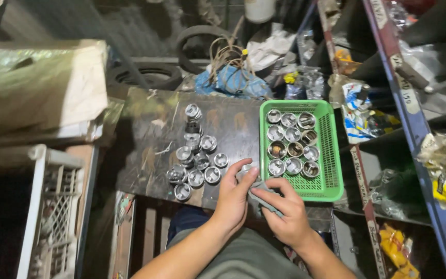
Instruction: Cleaning and inspecting motorcycle engine pistons with a cloth at a workbench.
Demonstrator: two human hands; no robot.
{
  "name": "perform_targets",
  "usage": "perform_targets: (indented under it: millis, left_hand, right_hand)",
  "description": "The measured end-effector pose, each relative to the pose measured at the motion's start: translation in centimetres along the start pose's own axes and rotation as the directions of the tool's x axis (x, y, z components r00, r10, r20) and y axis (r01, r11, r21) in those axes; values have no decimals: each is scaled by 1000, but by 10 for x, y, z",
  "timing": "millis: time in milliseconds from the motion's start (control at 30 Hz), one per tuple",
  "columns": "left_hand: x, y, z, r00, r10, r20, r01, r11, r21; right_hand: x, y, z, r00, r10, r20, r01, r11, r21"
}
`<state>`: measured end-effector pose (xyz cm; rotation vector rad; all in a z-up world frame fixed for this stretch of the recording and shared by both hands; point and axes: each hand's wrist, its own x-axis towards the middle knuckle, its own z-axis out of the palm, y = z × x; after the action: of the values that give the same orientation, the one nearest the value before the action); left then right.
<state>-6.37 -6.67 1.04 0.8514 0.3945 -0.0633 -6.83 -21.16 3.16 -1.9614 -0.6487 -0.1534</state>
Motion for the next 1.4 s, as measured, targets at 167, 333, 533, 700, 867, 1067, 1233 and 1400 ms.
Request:
perform_targets:
  millis: [167,333,533,700,867,1067,1233,1400]
  left_hand:
    - [-7,-3,-4,997,-24,-71,19,997,-77]
    - [-4,-8,-8,993,71,-98,-75,997,-35]
    - [2,1,-24,993,94,-69,-75,966,249]
    - [13,25,-30,999,20,47,-15,995,-101]
    - [29,38,-48,993,-48,112,61,992,-111]
    - [53,58,-58,956,-236,176,265,950,-163]
    - [71,69,-66,937,-283,206,305,949,-80]
    - [69,61,-67,931,-301,205,322,944,-76]
  right_hand:
    - [-4,31,4,999,39,-29,-37,997,60]
    - [-3,41,9,983,174,-54,-166,978,124]
    - [6,13,19,975,143,-169,-112,977,181]
    - [20,-9,45,996,-10,-86,10,1000,-11]
    - [25,-10,62,986,58,-153,-70,995,-70]
    - [36,-13,87,906,217,-363,-280,951,-130]
    - [45,-33,112,808,342,-480,-426,901,-75]
    - [45,-64,116,846,250,-472,-351,926,-139]
